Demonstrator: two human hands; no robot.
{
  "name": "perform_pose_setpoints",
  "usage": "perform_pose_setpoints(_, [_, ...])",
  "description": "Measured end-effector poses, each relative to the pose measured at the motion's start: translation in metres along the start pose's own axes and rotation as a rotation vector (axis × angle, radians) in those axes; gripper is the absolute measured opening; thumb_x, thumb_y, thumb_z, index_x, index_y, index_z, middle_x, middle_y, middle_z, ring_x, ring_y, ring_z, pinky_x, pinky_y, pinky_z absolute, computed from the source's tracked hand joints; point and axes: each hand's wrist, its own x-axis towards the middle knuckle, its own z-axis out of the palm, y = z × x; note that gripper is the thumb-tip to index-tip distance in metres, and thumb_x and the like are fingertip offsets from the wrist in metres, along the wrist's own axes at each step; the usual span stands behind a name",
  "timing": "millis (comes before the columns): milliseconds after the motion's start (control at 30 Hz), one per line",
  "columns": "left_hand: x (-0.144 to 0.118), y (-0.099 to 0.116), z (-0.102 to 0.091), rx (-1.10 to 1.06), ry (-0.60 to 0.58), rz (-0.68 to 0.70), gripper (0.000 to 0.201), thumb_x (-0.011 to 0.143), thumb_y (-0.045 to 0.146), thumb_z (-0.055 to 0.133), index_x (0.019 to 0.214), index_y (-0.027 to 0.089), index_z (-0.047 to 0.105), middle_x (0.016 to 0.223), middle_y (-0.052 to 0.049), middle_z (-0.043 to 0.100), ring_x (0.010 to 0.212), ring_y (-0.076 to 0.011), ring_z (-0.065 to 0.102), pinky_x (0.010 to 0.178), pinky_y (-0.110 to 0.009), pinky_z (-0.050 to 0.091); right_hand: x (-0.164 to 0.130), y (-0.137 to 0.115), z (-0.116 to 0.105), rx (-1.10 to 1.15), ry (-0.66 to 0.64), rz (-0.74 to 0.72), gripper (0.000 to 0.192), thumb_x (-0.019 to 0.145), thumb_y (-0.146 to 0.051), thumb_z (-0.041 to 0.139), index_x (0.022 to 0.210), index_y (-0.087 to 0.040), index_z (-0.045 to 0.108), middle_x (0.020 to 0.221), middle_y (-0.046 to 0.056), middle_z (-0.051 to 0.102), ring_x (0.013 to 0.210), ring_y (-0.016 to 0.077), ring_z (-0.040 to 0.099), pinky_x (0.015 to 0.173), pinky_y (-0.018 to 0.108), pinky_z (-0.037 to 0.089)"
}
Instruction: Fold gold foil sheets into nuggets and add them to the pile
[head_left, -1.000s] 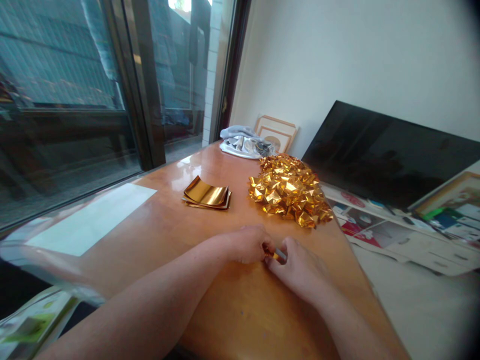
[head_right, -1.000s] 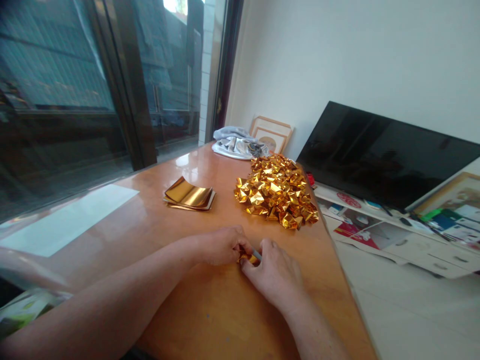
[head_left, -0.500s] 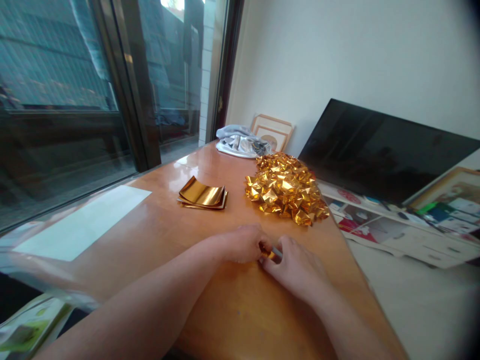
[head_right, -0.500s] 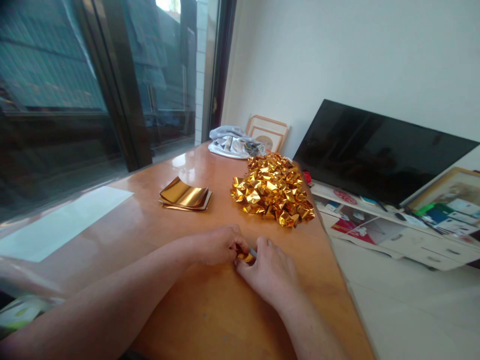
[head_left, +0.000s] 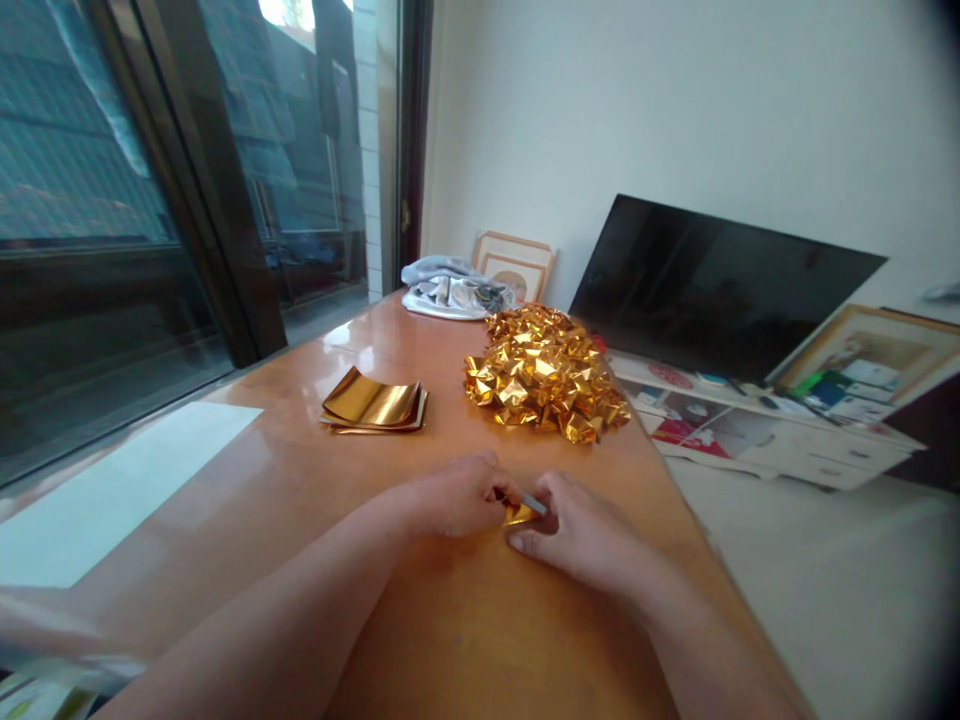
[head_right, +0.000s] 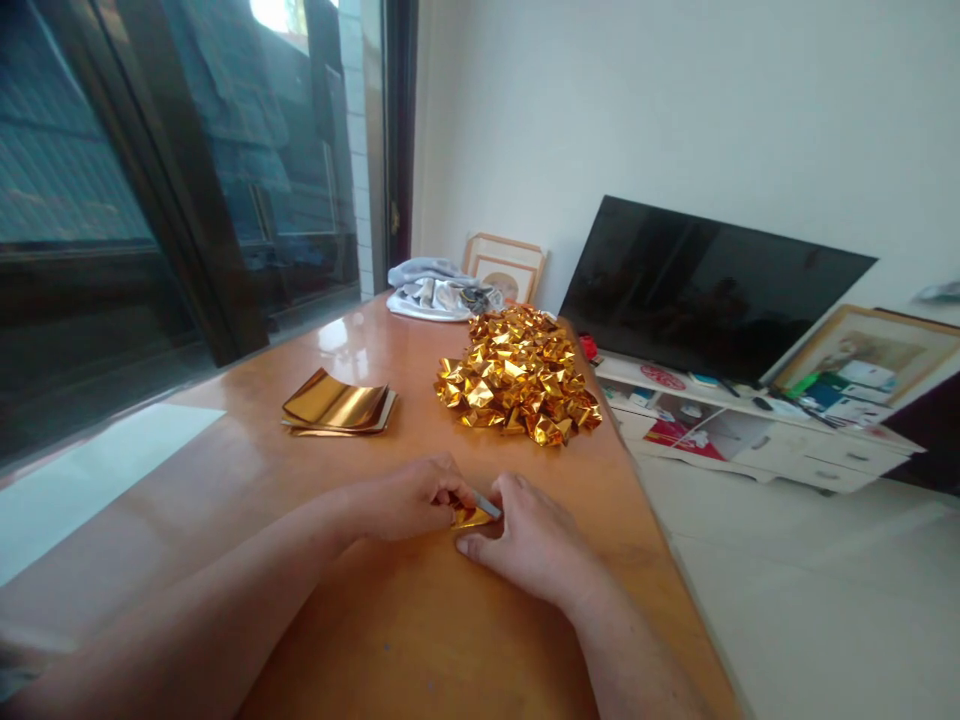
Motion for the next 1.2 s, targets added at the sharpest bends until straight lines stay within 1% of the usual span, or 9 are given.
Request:
perform_pose_setpoints(67, [-0.001, 0.000, 0.000, -0.008, -0.002, -0.003, 0.039, 0.072, 0.009, 0.056, 0.101, 0.024, 0.077, 0.087, -0.001, 0.067, 0.076, -0.0143, 0.056, 0.066, -0.020, 0.042, 0.001, 0.007, 0.001, 0.050, -0.011, -0.024, 0.036, 0.074, -0.048, 0.073, 0.094, -0.023, 0.056, 0.090, 0.001, 0.065, 0.076, 0.0167, 0.057, 0.059, 0.025, 0.029])
perform_pose_setpoints(133, [-0.001, 0.000, 0.001, -0.009, -0.012, -0.011, 0.037, 0.071, 0.008, 0.055, 0.098, 0.022, 0.076, 0.079, 0.000, 0.066, 0.071, -0.0137, 0.054, 0.062, -0.021, 0.040, 0.004, 0.011, 0.002, 0.090, -0.012, -0.043, 0.029, 0.078, -0.042, 0.070, 0.094, -0.023, 0.056, 0.087, 0.000, 0.065, 0.074, 0.0155, 0.056, 0.059, 0.024, 0.029])
perform_pose_setpoints(233, [0.000, -0.001, 0.003, -0.003, -0.021, -0.041, 0.030, 0.071, 0.010, 0.054, 0.092, 0.020, 0.074, 0.072, 0.001, 0.064, 0.066, -0.0131, 0.053, 0.060, -0.022, 0.038, 0.008, 0.013, 0.005, 0.108, 0.016, -0.026, 0.025, 0.082, -0.044, 0.065, 0.093, -0.023, 0.056, 0.084, 0.000, 0.065, 0.070, 0.0147, 0.054, 0.057, 0.024, 0.027])
perform_pose_setpoints(333, [0.000, -0.001, 0.005, -0.009, 0.025, -0.077, 0.030, 0.072, 0.013, 0.055, 0.096, 0.019, 0.071, 0.082, -0.001, 0.067, 0.070, -0.0142, 0.055, 0.061, -0.023, 0.040, 0.010, 0.009, 0.007, 0.079, 0.061, 0.013, 0.032, 0.083, -0.053, 0.064, 0.091, -0.023, 0.057, 0.082, 0.000, 0.065, 0.068, 0.0150, 0.054, 0.056, 0.025, 0.025])
perform_pose_setpoints(433, [-0.001, -0.002, 0.008, -0.021, 0.080, -0.115, 0.035, 0.071, 0.016, 0.056, 0.105, 0.018, 0.065, 0.093, -0.003, 0.067, 0.076, -0.0156, 0.058, 0.064, -0.024, 0.042, 0.012, 0.001, 0.011, 0.027, 0.105, 0.057, 0.041, 0.079, -0.062, 0.065, 0.089, -0.023, 0.058, 0.082, 0.001, 0.065, 0.067, 0.0158, 0.055, 0.055, 0.027, 0.023])
perform_pose_setpoints(600, [-0.003, -0.003, 0.011, -0.011, 0.109, -0.186, 0.041, 0.069, 0.015, 0.055, 0.110, 0.019, 0.058, 0.093, -0.003, 0.064, 0.079, -0.0168, 0.058, 0.064, -0.025, 0.043, 0.016, -0.003, 0.015, -0.003, 0.137, 0.118, 0.047, 0.077, -0.069, 0.063, 0.086, -0.024, 0.058, 0.079, 0.001, 0.065, 0.067, 0.0171, 0.057, 0.054, 0.027, 0.022])
perform_pose_setpoints(900, [-0.003, -0.003, 0.012, 0.008, 0.112, -0.185, 0.045, 0.068, 0.012, 0.054, 0.112, 0.021, 0.054, 0.097, -0.003, 0.063, 0.082, -0.0163, 0.056, 0.068, -0.025, 0.042, 0.023, -0.003, 0.013, 0.011, 0.127, 0.158, 0.040, 0.082, -0.065, 0.059, 0.085, -0.024, 0.059, 0.075, 0.000, 0.066, 0.068, 0.0173, 0.058, 0.055, 0.028, 0.024])
perform_pose_setpoints(1067, [-0.003, -0.007, 0.016, 0.034, 0.162, -0.179, 0.040, 0.067, 0.011, 0.053, 0.106, 0.020, 0.055, 0.093, -0.002, 0.062, 0.080, -0.0158, 0.055, 0.067, -0.025, 0.042, 0.025, -0.002, 0.016, 0.011, 0.158, 0.164, 0.033, 0.084, -0.058, 0.060, 0.083, -0.025, 0.059, 0.073, -0.001, 0.065, 0.065, 0.0160, 0.055, 0.054, 0.028, 0.022])
perform_pose_setpoints(1200, [-0.002, -0.009, 0.018, 0.061, 0.177, -0.111, 0.028, 0.069, 0.011, 0.054, 0.095, 0.020, 0.060, 0.092, -0.002, 0.061, 0.077, -0.0147, 0.055, 0.066, -0.024, 0.041, 0.027, 0.004, 0.019, 0.034, 0.185, 0.118, 0.027, 0.086, -0.050, 0.059, 0.085, -0.024, 0.060, 0.075, -0.001, 0.064, 0.065, 0.0144, 0.053, 0.055, 0.027, 0.022])
